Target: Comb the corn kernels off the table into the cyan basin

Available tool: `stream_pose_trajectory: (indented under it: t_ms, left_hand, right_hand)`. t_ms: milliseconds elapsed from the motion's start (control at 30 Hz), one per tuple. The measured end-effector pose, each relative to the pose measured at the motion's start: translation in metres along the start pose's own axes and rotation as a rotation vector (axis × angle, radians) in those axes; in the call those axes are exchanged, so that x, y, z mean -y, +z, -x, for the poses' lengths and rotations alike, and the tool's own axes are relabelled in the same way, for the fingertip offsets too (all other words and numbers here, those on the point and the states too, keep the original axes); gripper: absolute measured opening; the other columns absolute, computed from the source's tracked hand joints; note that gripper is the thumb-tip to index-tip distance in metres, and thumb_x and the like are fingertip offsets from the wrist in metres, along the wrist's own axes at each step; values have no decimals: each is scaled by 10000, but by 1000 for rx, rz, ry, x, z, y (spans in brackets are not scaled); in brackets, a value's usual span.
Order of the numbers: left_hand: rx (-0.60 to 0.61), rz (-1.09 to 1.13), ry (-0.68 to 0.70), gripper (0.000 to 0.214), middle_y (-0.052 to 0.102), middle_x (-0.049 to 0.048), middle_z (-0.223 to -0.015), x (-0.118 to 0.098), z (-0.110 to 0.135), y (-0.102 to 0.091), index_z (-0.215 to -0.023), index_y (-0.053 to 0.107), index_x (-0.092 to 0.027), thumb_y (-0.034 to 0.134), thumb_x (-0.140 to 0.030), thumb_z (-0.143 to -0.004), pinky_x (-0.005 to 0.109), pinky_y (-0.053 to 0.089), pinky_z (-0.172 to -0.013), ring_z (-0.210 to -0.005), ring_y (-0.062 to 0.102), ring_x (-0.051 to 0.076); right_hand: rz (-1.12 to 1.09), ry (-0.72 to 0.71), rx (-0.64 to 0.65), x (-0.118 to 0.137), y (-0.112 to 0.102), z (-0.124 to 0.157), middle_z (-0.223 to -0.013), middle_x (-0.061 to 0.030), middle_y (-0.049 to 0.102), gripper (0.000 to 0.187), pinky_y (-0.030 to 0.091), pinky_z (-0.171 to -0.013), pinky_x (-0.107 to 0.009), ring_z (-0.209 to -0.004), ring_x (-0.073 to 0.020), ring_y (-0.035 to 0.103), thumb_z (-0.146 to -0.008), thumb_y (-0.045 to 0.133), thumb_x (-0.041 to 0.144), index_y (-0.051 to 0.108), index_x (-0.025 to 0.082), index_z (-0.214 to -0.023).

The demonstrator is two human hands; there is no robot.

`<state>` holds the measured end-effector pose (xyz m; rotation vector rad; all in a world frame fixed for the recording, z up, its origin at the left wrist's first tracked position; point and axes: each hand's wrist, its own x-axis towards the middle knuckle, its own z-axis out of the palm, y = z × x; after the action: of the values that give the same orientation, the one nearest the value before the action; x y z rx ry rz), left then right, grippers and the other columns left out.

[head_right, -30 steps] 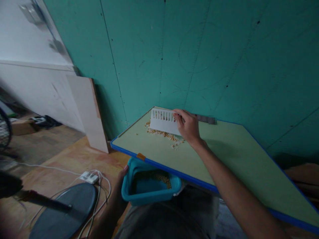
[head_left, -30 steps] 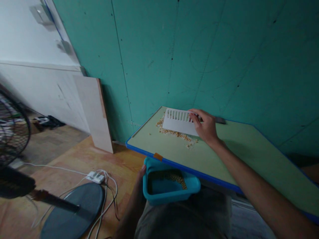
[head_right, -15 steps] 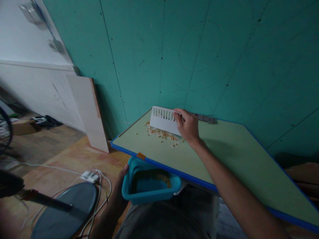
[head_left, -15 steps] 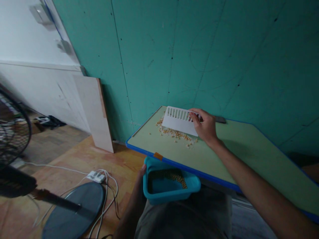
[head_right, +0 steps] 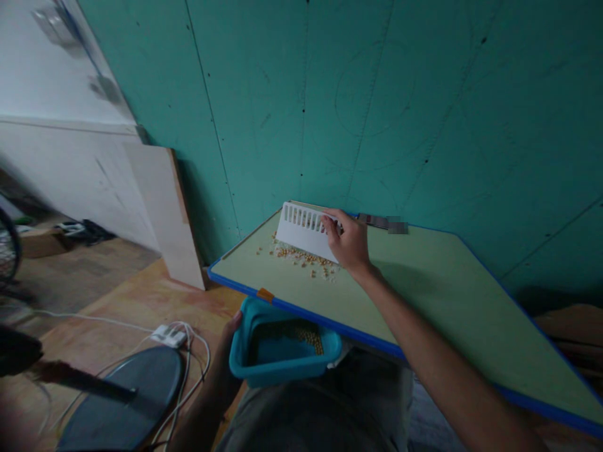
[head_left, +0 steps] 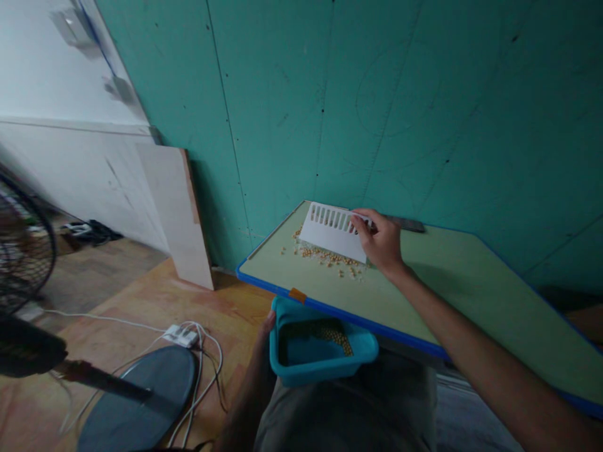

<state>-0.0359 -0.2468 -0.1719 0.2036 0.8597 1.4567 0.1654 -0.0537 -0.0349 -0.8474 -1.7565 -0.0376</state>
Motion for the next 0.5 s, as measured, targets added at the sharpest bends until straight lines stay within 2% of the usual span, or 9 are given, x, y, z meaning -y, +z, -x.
stream_pose_trajectory:
  t_ms: [233,500]
  left_hand:
    - [23,-31,-28,658,791,105,-1171,-13,16,12,-1399,595,-140,653,-520,-865,456,435,-1147,-1231,657,346]
    - [17,-41,63,599,778,99,-1209,-17,8,1,-1348,640,-162,665,-505,-859,451,428,-1156,-1262,636,343]
  right_hand:
    - [-43,20,29,-2,4,2,-802,-46,769,273,518,-608,-302,-628,-176,674,-936,597,432,755,212,-975]
    - [-105,68,25,2,7,4,-767,-34,757,268,529,-604,-296,-623,-174,678,-928,609,441,751,219,-980]
